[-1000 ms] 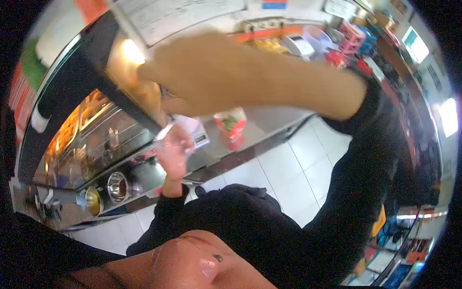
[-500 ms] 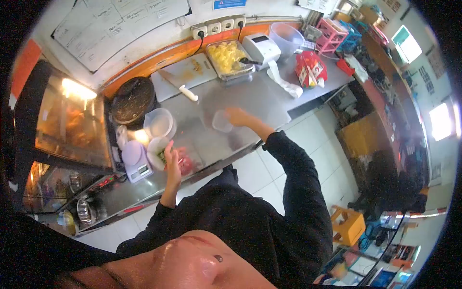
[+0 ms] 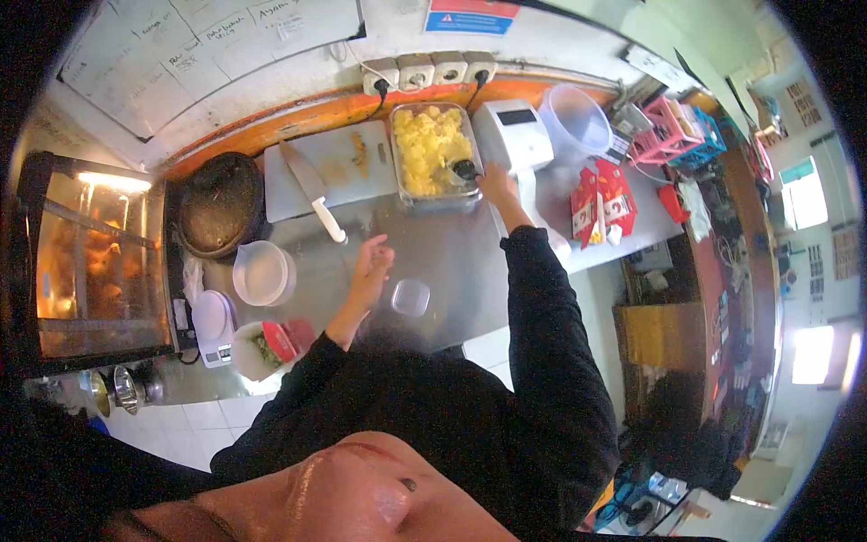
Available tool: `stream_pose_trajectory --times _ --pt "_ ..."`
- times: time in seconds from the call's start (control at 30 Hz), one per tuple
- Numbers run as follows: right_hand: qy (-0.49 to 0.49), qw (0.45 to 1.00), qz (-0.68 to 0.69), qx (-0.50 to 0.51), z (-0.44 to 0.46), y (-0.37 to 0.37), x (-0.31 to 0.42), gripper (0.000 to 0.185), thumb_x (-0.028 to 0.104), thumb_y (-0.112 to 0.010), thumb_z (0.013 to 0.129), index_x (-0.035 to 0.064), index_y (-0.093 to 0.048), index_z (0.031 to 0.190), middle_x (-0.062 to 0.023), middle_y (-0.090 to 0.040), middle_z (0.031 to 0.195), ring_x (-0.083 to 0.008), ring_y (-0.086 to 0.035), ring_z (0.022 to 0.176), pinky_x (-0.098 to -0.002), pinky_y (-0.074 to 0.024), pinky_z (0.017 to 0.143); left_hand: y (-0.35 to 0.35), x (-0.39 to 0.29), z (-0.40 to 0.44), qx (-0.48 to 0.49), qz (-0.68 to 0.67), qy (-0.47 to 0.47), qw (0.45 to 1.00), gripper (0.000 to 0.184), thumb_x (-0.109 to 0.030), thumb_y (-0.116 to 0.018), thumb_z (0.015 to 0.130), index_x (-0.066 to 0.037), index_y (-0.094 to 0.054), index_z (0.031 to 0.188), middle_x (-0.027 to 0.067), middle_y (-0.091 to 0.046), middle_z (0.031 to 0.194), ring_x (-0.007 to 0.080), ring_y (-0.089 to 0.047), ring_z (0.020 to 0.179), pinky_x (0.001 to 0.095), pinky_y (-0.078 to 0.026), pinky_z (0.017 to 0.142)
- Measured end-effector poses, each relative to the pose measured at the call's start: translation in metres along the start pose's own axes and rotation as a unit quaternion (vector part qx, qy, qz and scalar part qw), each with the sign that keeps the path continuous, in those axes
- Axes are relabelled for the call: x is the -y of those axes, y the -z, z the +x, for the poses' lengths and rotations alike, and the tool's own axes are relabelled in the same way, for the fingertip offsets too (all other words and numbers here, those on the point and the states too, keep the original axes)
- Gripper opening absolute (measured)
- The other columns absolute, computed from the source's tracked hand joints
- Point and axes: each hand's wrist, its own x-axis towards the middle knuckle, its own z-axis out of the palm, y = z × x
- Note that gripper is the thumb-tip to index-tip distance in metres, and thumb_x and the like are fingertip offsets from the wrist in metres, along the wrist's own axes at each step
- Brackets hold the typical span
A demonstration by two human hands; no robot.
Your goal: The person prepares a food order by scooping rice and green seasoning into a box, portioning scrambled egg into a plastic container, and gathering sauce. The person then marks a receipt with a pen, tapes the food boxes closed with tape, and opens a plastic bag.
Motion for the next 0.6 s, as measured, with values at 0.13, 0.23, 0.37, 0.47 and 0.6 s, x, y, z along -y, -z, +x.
stream_pose_trajectory --times 0.13,0.23,0.37,0.47,0.6 --pt "0.047 0.994 0.088 0.042 0.020 0.002 0.006 0.029 0.036 -0.065 0.082 0.0076 -0.068 0.088 -0.0167 -0.065 0.103 -0.0300 -0.064 0.098 -0.0439 -0.0525 0.081 -0.036 0.020 0.070 -0.027 0.103 -0.099 0.989 0.053 -0.035 -0.063 0.089 -0.005 -0.045 0.129 0.0081 -0.055 0.110 0.0178 -0.053 0.099 0.0321 -0.044 0.085" --pt "-0.020 0.961 0.057 0.269 0.045 -0.010 0.011 0.023 0.023 -0.063 0.082 0.0014 -0.066 0.088 -0.0177 -0.068 0.080 -0.0299 -0.068 0.081 -0.0441 -0.0529 0.072 -0.058 0.021 0.105 -0.052 0.237 -0.170 0.955 0.058 -0.034 -0.064 0.087 -0.001 -0.042 0.130 0.0180 -0.049 0.124 0.0293 -0.048 0.115 0.0400 -0.038 0.097" --pt "0.216 0.974 0.026 0.059 0.075 -0.059 -0.009 0.023 0.016 -0.055 0.084 -0.0038 -0.065 0.079 -0.0198 -0.067 0.078 -0.0262 -0.068 0.080 -0.0432 -0.0540 0.072 -0.079 0.038 0.152 -0.080 0.457 -0.172 0.869 0.071 -0.030 -0.064 0.086 0.004 -0.031 0.139 0.0272 -0.029 0.145 0.0376 -0.026 0.138 0.0472 -0.028 0.109" --pt "0.270 0.950 -0.147 -0.054 0.069 -0.069 0.024 0.016 0.012 -0.052 0.086 -0.0031 -0.057 0.088 -0.0264 -0.063 0.090 -0.0430 -0.062 0.086 -0.0507 -0.0497 0.076 -0.080 0.051 0.167 -0.039 0.522 -0.138 0.841 0.083 -0.027 -0.066 0.083 0.004 -0.019 0.144 0.0212 -0.010 0.155 0.0346 -0.007 0.144 0.0573 -0.024 0.108" --pt "0.076 0.982 0.172 -0.007 0.053 -0.076 0.047 0.030 0.012 -0.051 0.087 0.0039 -0.042 0.114 -0.0271 -0.057 0.103 -0.0445 -0.059 0.095 -0.0531 -0.0474 0.077 -0.077 0.039 0.165 0.015 0.601 -0.095 0.794 0.086 -0.032 -0.064 0.085 0.000 -0.013 0.148 0.0166 -0.009 0.156 0.0316 -0.007 0.145 0.0580 -0.021 0.110"
